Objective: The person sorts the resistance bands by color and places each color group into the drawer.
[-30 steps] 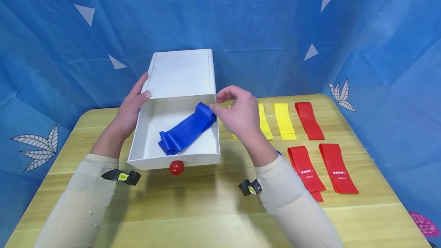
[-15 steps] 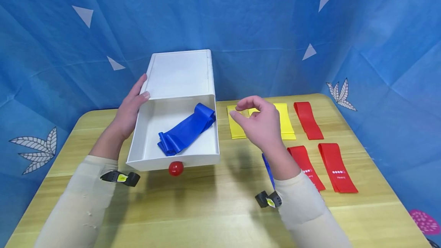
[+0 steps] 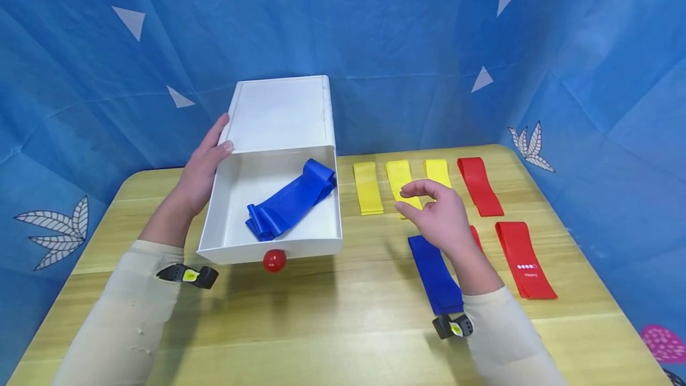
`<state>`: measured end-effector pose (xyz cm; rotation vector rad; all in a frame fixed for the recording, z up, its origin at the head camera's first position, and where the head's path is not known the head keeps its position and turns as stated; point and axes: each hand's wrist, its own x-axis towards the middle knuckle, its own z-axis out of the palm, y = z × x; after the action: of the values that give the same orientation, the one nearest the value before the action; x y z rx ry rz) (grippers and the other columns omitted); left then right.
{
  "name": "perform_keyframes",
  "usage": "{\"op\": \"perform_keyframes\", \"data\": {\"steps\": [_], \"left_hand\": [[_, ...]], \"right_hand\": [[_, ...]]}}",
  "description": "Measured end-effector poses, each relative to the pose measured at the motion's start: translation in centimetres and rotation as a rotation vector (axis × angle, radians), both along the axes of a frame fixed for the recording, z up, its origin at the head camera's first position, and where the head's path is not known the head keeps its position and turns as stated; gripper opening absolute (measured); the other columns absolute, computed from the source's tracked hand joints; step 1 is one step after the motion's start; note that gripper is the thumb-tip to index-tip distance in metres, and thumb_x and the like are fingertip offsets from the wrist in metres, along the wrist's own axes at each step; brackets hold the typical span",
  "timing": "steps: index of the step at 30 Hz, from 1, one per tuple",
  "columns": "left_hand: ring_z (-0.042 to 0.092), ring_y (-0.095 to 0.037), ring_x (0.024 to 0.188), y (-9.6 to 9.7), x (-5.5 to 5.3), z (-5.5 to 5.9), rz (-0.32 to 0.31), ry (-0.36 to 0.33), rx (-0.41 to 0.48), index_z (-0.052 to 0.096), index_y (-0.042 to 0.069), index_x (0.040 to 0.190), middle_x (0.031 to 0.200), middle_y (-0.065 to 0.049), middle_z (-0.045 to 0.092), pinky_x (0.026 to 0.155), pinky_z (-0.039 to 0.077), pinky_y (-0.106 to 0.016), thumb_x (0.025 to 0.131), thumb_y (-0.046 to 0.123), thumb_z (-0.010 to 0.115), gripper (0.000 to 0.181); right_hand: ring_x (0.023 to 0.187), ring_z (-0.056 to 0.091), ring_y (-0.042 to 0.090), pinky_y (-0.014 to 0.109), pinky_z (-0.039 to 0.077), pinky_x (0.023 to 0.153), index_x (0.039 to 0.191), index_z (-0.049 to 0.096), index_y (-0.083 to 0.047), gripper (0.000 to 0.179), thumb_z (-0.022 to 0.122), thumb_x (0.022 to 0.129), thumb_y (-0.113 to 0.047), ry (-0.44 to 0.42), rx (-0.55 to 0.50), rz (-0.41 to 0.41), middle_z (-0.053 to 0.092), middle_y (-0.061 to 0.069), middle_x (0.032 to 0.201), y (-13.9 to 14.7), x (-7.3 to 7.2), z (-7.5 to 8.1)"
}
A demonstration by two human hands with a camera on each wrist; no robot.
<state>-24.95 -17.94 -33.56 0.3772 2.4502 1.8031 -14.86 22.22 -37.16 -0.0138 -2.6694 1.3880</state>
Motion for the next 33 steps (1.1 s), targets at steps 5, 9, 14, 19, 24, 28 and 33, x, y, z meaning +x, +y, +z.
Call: {"op": "perform_keyframes", "data": {"steps": [5, 9, 14, 19, 24, 28, 33], "left_hand": [[0.026, -0.033, 0.144, 0.1, 0.0, 0.0, -0.005, 0.005, -0.003, 0.011, 0.041, 0.160, 0.165, 0.008, 0.010, 0.098, 0.041, -0.062, 0.103, 0.049, 0.039, 0.064], [0.027, -0.033, 0.144, 0.1, -0.1, 0.0, -0.005, 0.010, -0.002, 0.011, 0.041, 0.160, 0.165, 0.008, 0.010, 0.098, 0.042, -0.062, 0.103, 0.049, 0.039, 0.064], [0.027, -0.032, 0.144, 0.0, 0.0, 0.1, -0.002, 0.004, 0.001, 0.010, 0.040, 0.160, 0.165, 0.008, 0.010, 0.099, 0.041, -0.061, 0.103, 0.048, 0.039, 0.064], [0.025, -0.032, 0.145, 0.0, 0.0, 0.1, 0.000, 0.001, -0.003, 0.010, 0.041, 0.160, 0.165, 0.008, 0.010, 0.100, 0.040, -0.062, 0.104, 0.048, 0.039, 0.064], [0.027, -0.032, 0.144, 0.0, 0.0, 0.1, -0.003, 0.005, 0.004, 0.011, 0.041, 0.160, 0.165, 0.008, 0.010, 0.098, 0.041, -0.062, 0.103, 0.048, 0.040, 0.064], [0.026, -0.031, 0.145, 0.0, 0.0, 0.1, -0.002, 0.004, 0.004, 0.011, 0.041, 0.160, 0.165, 0.009, 0.010, 0.099, 0.041, -0.062, 0.103, 0.048, 0.040, 0.064], [0.025, -0.031, 0.145, 0.0, 0.0, 0.0, -0.002, 0.004, 0.002, 0.011, 0.041, 0.160, 0.165, 0.009, 0.010, 0.098, 0.041, -0.062, 0.103, 0.049, 0.040, 0.064]], "right_hand": [[0.113, 0.053, 0.031, 0.034, 0.048, 0.077, 0.118, 0.068, -0.006, 0.035, 0.076, 0.091, -0.027, -0.053, 0.048, 0.032, 0.065, 0.011, 0.121, 1.7, 0.3, -1.5], [0.119, 0.051, 0.034, 0.045, 0.046, 0.087, 0.121, 0.067, -0.005, 0.039, 0.077, 0.090, -0.025, -0.086, 0.063, 0.054, 0.064, 0.014, 0.123, 2.7, 0.3, -2.4], [0.121, 0.051, 0.035, 0.050, 0.045, 0.091, 0.124, 0.066, -0.005, 0.043, 0.079, 0.088, -0.025, -0.128, 0.058, 0.068, 0.063, 0.015, 0.125, 3.8, 0.3, -3.4], [0.122, 0.049, 0.037, 0.053, 0.046, 0.092, 0.127, 0.065, -0.006, 0.047, 0.081, 0.086, -0.023, -0.203, 0.078, 0.079, 0.061, 0.017, 0.127, 4.8, 0.4, -4.1], [0.118, 0.051, 0.038, 0.045, 0.051, 0.083, 0.131, 0.063, -0.006, 0.058, 0.084, 0.081, -0.027, -0.296, 0.145, 0.115, 0.060, 0.019, 0.128, 5.6, 0.4, -4.7], [0.116, 0.051, 0.038, 0.042, 0.053, 0.080, 0.133, 0.063, -0.007, 0.064, 0.087, 0.078, -0.029, -0.326, 0.206, 0.153, 0.060, 0.019, 0.127, 6.0, 0.3, -5.4], [0.115, 0.050, 0.038, 0.046, 0.052, 0.082, 0.131, 0.064, -0.007, 0.063, 0.088, 0.077, -0.029, -0.333, 0.236, 0.186, 0.060, 0.018, 0.125, 6.4, 0.2, -6.1]]}}
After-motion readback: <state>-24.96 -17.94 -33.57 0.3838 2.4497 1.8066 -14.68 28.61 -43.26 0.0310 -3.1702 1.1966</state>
